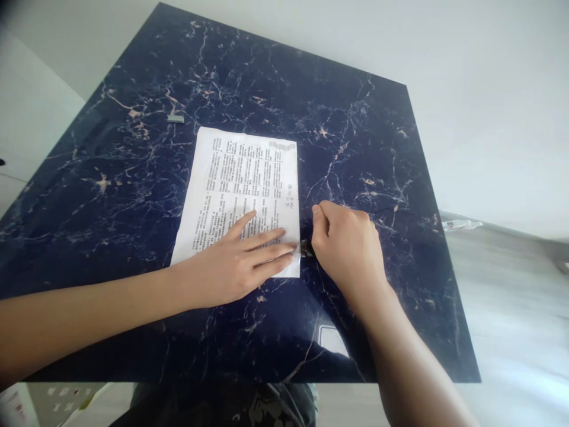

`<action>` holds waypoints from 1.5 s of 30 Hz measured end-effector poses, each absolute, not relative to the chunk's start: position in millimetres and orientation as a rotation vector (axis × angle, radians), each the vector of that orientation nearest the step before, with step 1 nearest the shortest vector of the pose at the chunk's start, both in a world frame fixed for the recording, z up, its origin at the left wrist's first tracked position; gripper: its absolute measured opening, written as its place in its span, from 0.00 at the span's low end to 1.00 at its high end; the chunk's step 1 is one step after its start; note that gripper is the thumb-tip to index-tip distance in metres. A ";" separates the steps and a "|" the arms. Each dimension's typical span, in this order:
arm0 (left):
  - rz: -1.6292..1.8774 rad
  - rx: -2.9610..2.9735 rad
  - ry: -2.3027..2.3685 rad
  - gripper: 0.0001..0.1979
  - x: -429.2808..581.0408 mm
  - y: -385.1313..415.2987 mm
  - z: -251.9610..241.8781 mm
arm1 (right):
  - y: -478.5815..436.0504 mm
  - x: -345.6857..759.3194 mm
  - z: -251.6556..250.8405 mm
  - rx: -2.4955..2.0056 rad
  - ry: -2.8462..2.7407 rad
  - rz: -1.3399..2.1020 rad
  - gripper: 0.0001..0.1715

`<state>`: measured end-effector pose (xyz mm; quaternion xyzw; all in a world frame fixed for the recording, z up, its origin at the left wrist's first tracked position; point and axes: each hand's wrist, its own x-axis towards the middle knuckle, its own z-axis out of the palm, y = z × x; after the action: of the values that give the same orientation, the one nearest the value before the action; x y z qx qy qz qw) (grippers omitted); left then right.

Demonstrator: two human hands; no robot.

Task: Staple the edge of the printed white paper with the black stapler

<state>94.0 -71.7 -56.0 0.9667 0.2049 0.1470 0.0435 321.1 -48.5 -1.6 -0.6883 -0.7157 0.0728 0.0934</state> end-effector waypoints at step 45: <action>0.489 2.929 0.664 0.23 95.0 -71.9 -55.0 | -55.3 299.2 -9.4 -2.161 -2.445 -0.126 0.21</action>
<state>95.0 -71.9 -55.0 0.9614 0.2178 0.1606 0.0492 299.2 -55.3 -9.4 -0.6606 -0.7472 -0.0386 -0.0619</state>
